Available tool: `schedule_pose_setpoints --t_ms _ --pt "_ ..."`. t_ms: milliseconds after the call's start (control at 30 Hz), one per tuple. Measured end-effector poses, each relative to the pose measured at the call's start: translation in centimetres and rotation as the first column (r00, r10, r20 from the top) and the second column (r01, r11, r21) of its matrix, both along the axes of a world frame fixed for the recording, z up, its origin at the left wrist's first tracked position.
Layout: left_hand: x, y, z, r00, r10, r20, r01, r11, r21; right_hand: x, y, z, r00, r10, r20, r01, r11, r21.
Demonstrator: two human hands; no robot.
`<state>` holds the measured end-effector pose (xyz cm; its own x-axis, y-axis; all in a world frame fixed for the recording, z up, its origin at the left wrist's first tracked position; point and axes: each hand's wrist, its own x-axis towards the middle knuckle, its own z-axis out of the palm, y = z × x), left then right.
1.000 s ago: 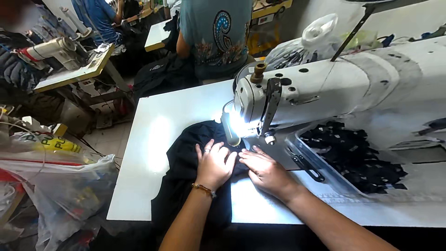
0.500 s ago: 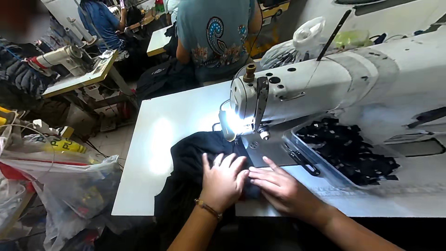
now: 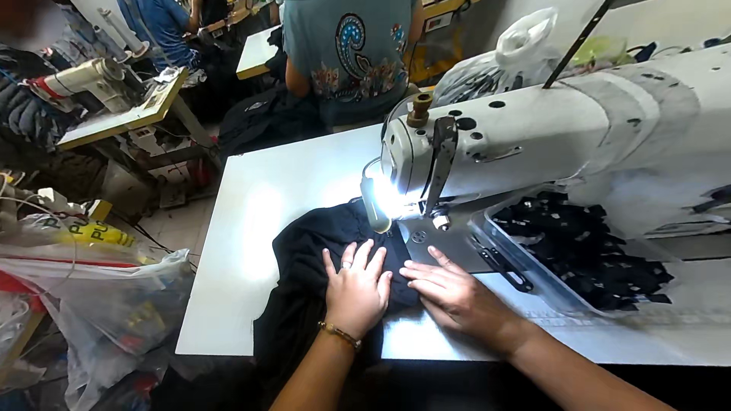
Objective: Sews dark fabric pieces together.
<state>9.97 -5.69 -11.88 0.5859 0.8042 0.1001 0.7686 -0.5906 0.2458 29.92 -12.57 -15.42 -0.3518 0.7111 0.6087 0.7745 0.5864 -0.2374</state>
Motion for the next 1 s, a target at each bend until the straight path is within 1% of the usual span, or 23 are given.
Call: schedule_pose_setpoints --t_ms 67,133,167,233,300,333,400,467,500,533,567,600,667,700,733,767,833,933,1000 --pt "0.0 1.0 0.3 1.000 -0.013 0.008 0.013 1.000 -0.027 -0.1 0.8 0.0 1.000 -0.014 -0.014 0.014 1.000 -0.011" --pt "-0.2 1.7 0.3 0.998 -0.038 0.058 0.039 0.999 -0.012 -0.2 1.5 0.1 0.999 -0.035 -0.025 0.034 0.999 -0.033" --pt "-0.5 1.9 0.1 0.993 -0.058 0.105 0.055 0.998 0.031 -0.3 1.7 0.2 0.999 -0.041 -0.031 0.040 0.998 -0.045" --pt "-1.3 2.2 -0.2 0.974 -0.136 0.183 0.100 0.976 0.193 -0.4 2.2 0.4 0.998 -0.056 -0.040 0.054 0.997 -0.052" --pt "-2.4 1.8 0.3 0.945 -0.273 0.181 0.202 0.921 0.334 -0.5 2.4 0.4 0.997 -0.072 -0.029 0.070 0.996 -0.054" --pt "-2.9 1.2 0.9 0.918 -0.356 0.177 0.277 0.892 0.358 -0.6 2.5 0.5 0.997 -0.080 -0.017 0.079 0.995 -0.058" --pt "-3.4 -0.8 2.8 0.844 -0.508 0.170 0.457 0.848 0.267 -0.9 2.4 0.6 0.997 -0.076 0.010 0.076 0.996 -0.050" --pt "-2.9 -2.4 4.5 0.770 -0.598 0.221 0.570 0.801 0.182 -1.5 1.8 0.9 0.999 -0.028 0.017 0.028 1.000 -0.005" --pt "-2.4 -2.8 4.7 0.752 -0.598 0.278 0.571 0.801 0.178 -1.9 1.0 1.1 1.000 0.002 0.016 -0.002 1.000 0.029" --pt "-1.9 -2.8 4.5 0.758 -0.562 0.330 0.532 0.826 0.185 -2.2 0.0 1.2 1.000 0.022 0.017 -0.023 0.999 0.045" --pt "-1.5 -2.6 4.0 0.795 -0.496 0.350 0.462 0.868 0.180 -2.3 -1.2 1.2 0.999 0.033 0.023 -0.034 0.999 0.037" --pt "-1.3 -2.4 3.3 0.855 -0.407 0.320 0.376 0.913 0.157 -2.3 -2.4 1.0 0.999 0.039 0.032 -0.040 0.999 0.029" --pt "-0.9 -2.3 1.6 0.970 -0.204 0.131 0.191 0.976 0.108 -1.7 -4.6 0.2 0.999 0.031 0.042 -0.032 0.999 0.013" --pt "-0.8 -2.5 0.7 0.992 -0.122 0.036 0.119 0.989 0.085 -1.3 -5.3 -0.2 0.999 0.024 0.034 -0.025 1.000 0.003" --pt "-0.6 -2.9 -0.2 0.998 -0.070 -0.011 0.070 0.993 0.099 -1.0 -5.8 -0.5 0.999 0.023 0.024 -0.023 1.000 -0.008" --pt "-0.5 -3.3 -0.9 0.999 -0.044 -0.021 0.046 0.990 0.135 -0.8 -5.9 -0.6 1.000 0.024 0.019 -0.024 1.000 -0.013" --pt "-0.6 -3.5 -1.7 0.999 -0.043 0.005 0.041 0.981 0.191 -0.8 -5.8 -0.7 1.000 0.016 0.012 -0.016 1.000 -0.017" --pt "-0.6 -2.7 -1.6 0.997 -0.069 0.038 0.060 0.981 0.186 -0.8 -4.9 -0.6 1.000 0.000 0.008 0.001 1.000 -0.021" --pt "-0.5 -2.0 -1.1 0.997 -0.069 0.023 0.065 0.988 0.137 -0.6 -4.1 -0.4 1.000 0.000 0.006 0.000 1.000 -0.031"
